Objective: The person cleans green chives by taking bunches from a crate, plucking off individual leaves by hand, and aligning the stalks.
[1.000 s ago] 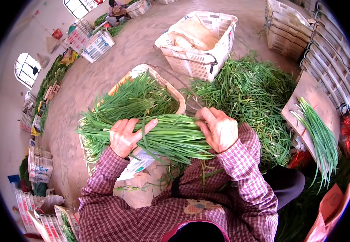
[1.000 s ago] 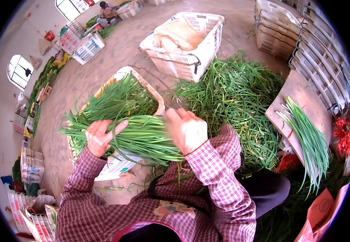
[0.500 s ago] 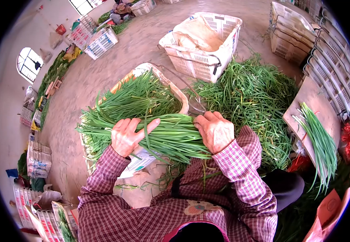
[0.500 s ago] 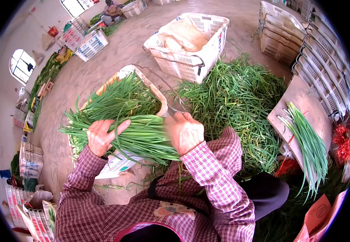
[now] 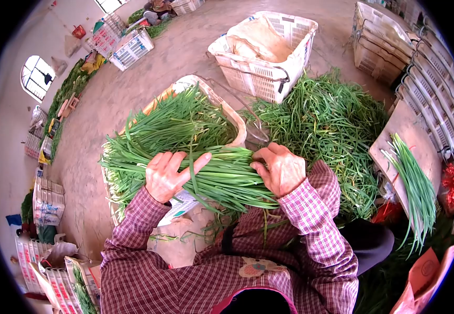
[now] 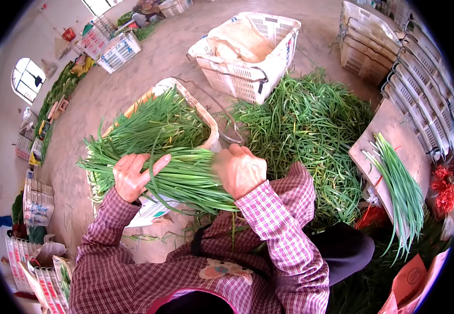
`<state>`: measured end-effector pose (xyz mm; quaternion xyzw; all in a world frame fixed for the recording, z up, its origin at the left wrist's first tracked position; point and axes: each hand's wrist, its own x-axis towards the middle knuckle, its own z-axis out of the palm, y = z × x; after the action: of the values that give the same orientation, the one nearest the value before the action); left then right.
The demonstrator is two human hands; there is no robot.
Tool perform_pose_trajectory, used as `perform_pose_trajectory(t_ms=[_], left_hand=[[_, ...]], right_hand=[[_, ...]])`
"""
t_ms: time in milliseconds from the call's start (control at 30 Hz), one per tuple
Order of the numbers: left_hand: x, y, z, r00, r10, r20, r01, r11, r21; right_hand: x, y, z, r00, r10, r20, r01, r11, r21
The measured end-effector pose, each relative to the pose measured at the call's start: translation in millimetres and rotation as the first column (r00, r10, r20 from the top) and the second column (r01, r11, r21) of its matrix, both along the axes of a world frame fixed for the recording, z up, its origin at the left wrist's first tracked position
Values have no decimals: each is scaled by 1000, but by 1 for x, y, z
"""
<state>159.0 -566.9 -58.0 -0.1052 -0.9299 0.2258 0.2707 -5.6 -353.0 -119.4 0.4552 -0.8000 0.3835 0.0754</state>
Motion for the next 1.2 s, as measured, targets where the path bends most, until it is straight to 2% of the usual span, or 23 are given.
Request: perform_pose_trajectory(t_ms=[33, 133, 167, 333, 400, 467, 667, 700, 867, 1000, 1067, 1133, 1200], left_hand=[[1, 0, 0, 1000, -11, -11, 11, 1000, 1], [3, 2, 2, 1000, -13, -22, 13, 1000, 12], [3, 3, 3, 1000, -11, -26, 11, 1000, 21], [2, -1, -1, 999, -31, -32, 31, 1000, 0], [0, -1, -1, 999, -38, -26, 38, 999, 3], [-2, -1, -2, 998, -56, -43, 56, 998, -10], [-1, 0, -3, 999, -40, 0, 40, 999, 33], [-1, -1, -5, 999, -38, -2, 38, 999, 34], [0, -3, -10, 998, 35, 49, -38, 997, 60], [0, -3, -11, 997, 52, 56, -56, 996, 76], [1, -4, -12, 996, 61, 65, -66, 994, 82], [2, -6, -13, 995, 64, 78, -70, 994, 86], [2, -8, -14, 996, 45, 70, -53, 993, 107]], right_hand=[[1, -4, -5, 988, 44, 146, -30, 995, -100], [2, -2, 12, 994, 91, 65, -89, 996, -33], [1, -4, 10, 992, 98, 78, -92, 993, -79], [1, -6, 6, 997, 57, 57, -55, 998, -31], [0, -8, 7, 995, 42, 89, -49, 995, 82], [-2, -12, 6, 995, 29, 94, -39, 993, 115], [-10, -19, -11, 999, 40, 6, -41, 997, 65], [-11, -16, -10, 996, 77, 52, -80, 996, 45], [-17, -1, 4, 984, 180, 8, -180, 983, 31], [-18, 2, 17, 967, 248, 58, -244, 967, -73], [-19, 1, 10, 948, 226, 224, -217, 974, -64], [-24, -1, 0, 941, 249, 228, -233, 968, -97], [-31, -1, -5, 691, 415, 592, -274, 908, -316]])
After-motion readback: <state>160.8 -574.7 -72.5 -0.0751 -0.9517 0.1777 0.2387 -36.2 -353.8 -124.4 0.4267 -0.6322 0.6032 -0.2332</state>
